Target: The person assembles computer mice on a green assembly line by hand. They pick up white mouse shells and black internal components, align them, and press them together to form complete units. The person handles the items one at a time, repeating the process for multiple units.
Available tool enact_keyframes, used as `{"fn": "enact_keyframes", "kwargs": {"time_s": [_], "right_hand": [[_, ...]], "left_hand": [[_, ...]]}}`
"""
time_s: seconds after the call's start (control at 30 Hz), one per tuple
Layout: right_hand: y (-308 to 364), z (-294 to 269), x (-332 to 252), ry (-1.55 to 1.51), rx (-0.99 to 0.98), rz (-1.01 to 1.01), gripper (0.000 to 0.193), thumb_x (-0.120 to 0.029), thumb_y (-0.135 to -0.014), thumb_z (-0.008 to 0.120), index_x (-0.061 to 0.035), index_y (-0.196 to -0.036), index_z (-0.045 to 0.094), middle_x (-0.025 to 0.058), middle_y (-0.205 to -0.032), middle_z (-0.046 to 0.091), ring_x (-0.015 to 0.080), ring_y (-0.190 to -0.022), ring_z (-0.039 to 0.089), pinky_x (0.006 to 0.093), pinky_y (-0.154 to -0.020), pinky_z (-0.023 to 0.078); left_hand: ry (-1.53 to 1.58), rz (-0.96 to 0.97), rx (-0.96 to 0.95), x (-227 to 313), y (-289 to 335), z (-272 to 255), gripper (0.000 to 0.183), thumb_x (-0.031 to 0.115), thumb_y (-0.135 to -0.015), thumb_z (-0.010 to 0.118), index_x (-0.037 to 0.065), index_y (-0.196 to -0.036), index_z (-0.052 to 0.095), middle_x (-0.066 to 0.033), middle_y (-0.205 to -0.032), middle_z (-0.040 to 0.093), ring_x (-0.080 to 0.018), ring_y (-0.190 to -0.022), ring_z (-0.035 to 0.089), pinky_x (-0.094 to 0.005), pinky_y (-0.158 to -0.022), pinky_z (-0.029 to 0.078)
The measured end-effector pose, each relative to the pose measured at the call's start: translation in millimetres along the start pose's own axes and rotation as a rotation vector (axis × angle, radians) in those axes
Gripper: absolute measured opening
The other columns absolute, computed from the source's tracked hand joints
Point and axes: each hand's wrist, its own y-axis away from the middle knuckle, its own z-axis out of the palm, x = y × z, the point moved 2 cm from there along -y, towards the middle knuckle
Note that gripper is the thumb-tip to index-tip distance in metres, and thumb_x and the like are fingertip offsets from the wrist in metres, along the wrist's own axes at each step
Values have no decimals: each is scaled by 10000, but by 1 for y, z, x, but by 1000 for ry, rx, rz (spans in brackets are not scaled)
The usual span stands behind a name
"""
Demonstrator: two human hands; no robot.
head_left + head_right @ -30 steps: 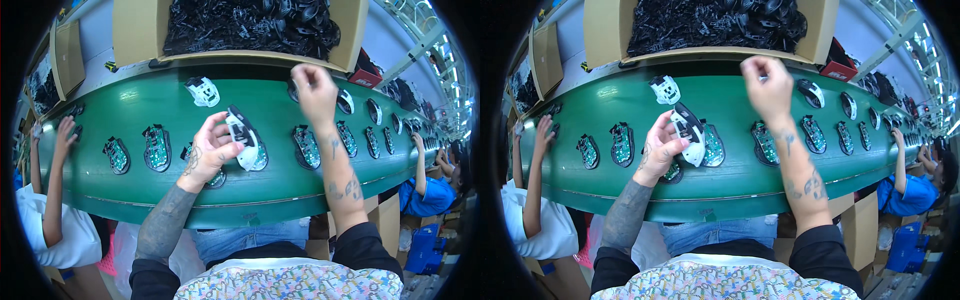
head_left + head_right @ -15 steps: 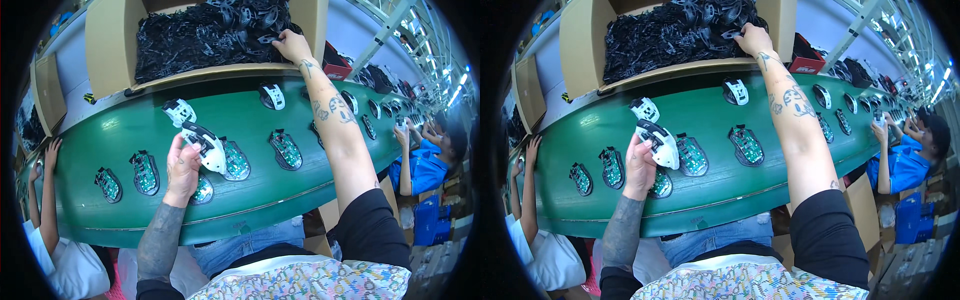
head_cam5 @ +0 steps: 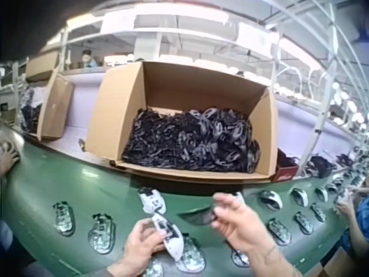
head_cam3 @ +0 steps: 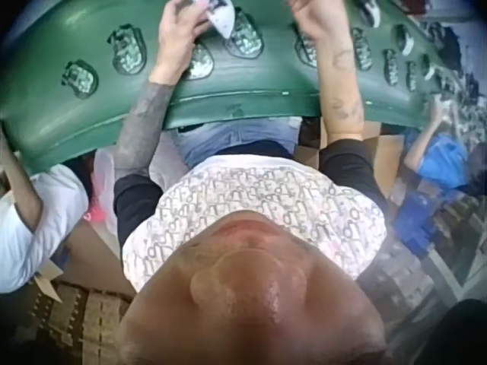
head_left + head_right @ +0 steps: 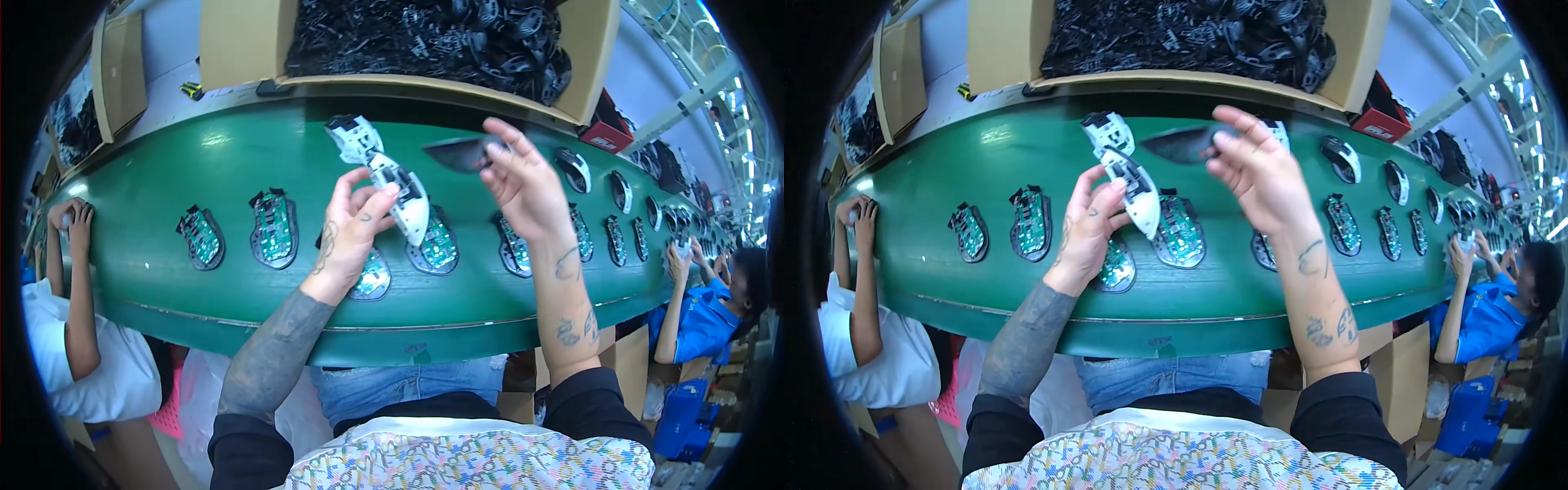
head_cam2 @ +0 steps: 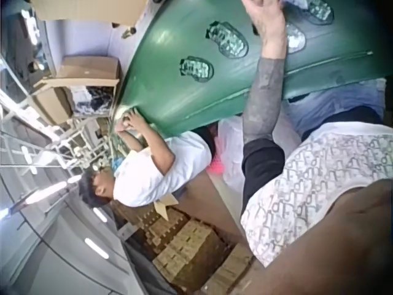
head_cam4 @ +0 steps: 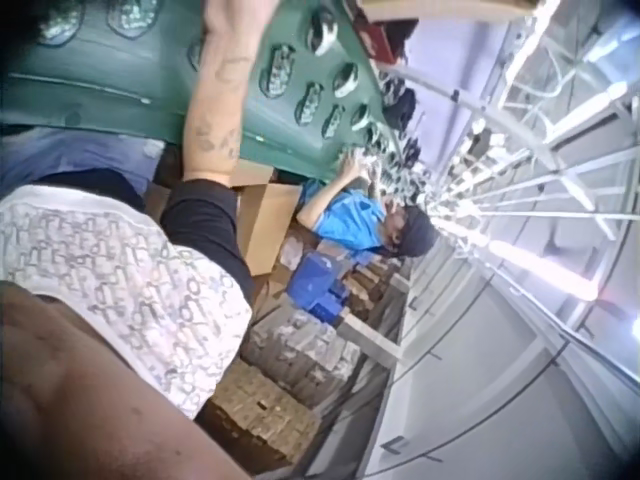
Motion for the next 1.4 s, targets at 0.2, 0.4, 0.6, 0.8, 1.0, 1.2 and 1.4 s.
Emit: {"fn": "enact_keyframes", "kwargs": {"time_s": [0.2, 0.4, 0.6, 0.8, 1.0, 1.2, 1.4], "right_hand": [[16, 16, 41, 69, 58, 91, 261, -21, -881, 622, -17, -1131, 548, 66, -945, 646, 124, -820, 645, 198, -622, 537], [16, -4, 24, 263, -75, -126, 281, -42, -828, 702, -19, -1089, 600, 39, -907, 649, 85, -771, 600, 200, -643, 475], [25, 11, 23, 403, -171, -165, 296, 1, -806, 713, 1, -1090, 630, 30, -910, 644, 81, -807, 608, 201, -708, 498], [30, 26, 34, 454, -150, -246, 282, 20, -816, 695, 14, -1090, 630, 27, -912, 624, 75, -810, 600, 201, -734, 505], [31, 37, 35, 942, -108, -499, 283, -43, -766, 749, -16, -1034, 660, 29, -830, 597, 79, -687, 572, 217, -628, 497], [33, 49, 37, 1117, -57, -632, 289, -106, -756, 770, -27, -1014, 666, 50, -824, 597, 112, -651, 569, 239, -586, 495], [33, 54, 51, 1093, 12, -582, 480, -222, -766, 780, -9, -1149, 586, 94, -941, 599, 167, -758, 602, 278, -664, 515]], "left_hand": [[7, 52, 17, -4, 1, -1, 616, 246, -867, 678, 2, -1320, 339, -95, -1061, 613, -166, -982, 609, -323, -837, 509], [-84, -18, -51, 4, 0, -2, 593, 241, -873, 679, -40, -1314, 400, -111, -1003, 635, -151, -929, 632, -275, -795, 512], [-236, 33, -111, 9, 5, 2, 650, 237, -872, 688, -86, -1344, 378, -134, -1029, 631, -151, -930, 632, -261, -821, 499], [-355, 65, -152, 7, 5, -2, 646, 261, -873, 688, -82, -1337, 397, -146, -1060, 623, -159, -933, 635, -274, -788, 520], [-449, 103, -210, 7, 8, -4, 709, 325, -850, 709, -64, -1355, 396, -148, -1062, 625, -160, -919, 633, -278, -770, 525], [-449, 62, -313, 9, 8, -6, 790, 369, -808, 743, -66, -1362, 387, -160, -1103, 604, -184, -947, 619, -310, -806, 518], [-91, -57, -205, 10, 9, -10, 784, 152, -765, 743, -40, -1365, 277, -162, -1137, 557, -206, -1010, 583, -342, -890, 479]]}}
